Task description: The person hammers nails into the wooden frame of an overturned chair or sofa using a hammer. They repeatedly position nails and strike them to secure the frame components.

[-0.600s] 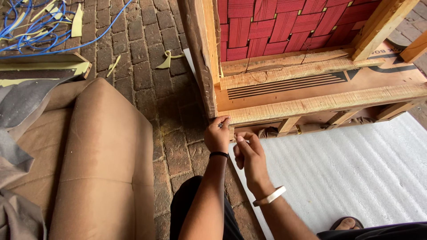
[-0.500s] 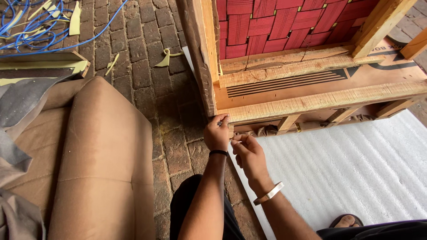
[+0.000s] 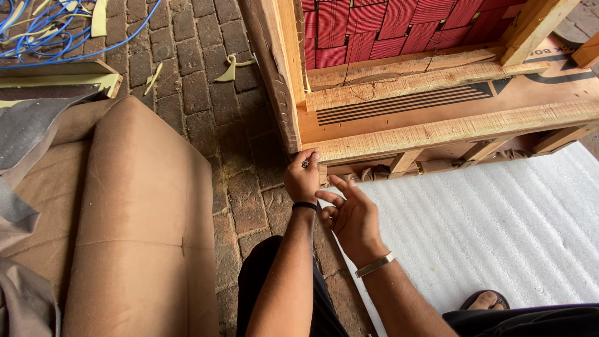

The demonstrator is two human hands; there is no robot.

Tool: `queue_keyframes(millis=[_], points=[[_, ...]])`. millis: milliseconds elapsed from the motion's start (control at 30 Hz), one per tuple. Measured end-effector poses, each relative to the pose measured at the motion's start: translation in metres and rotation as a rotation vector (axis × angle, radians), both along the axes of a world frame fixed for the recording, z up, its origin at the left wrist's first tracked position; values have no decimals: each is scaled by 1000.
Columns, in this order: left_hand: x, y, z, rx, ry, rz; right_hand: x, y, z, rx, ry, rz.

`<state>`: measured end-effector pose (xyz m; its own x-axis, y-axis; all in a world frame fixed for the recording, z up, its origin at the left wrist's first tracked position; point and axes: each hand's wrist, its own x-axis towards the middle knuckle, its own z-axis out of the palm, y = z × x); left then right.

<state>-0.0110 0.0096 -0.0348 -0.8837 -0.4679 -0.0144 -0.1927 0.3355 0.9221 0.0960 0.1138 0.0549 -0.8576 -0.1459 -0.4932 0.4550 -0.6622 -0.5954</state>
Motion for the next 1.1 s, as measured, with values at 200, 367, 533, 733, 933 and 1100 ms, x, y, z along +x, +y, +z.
queue_keyframes(millis=[200,367,533,733,933,1100], points=[[-3,-3,6,-25,-31,-93,-6,5,5,-39,27,-20],[-1,-10,18,443,25,-231,-8,2,-4,-77,6,-3],[-3,-12,8,625,-56,-392,-13,-2,-21,-98,20,8],[-6,-16,-8,796,-81,-472,-16,-4,-32,-74,40,53],[-6,-24,-6,808,8,-484,-16,-7,-31,-30,15,26],[-5,-23,-8,212,114,-433,-20,-7,-35,9,-9,-16]])
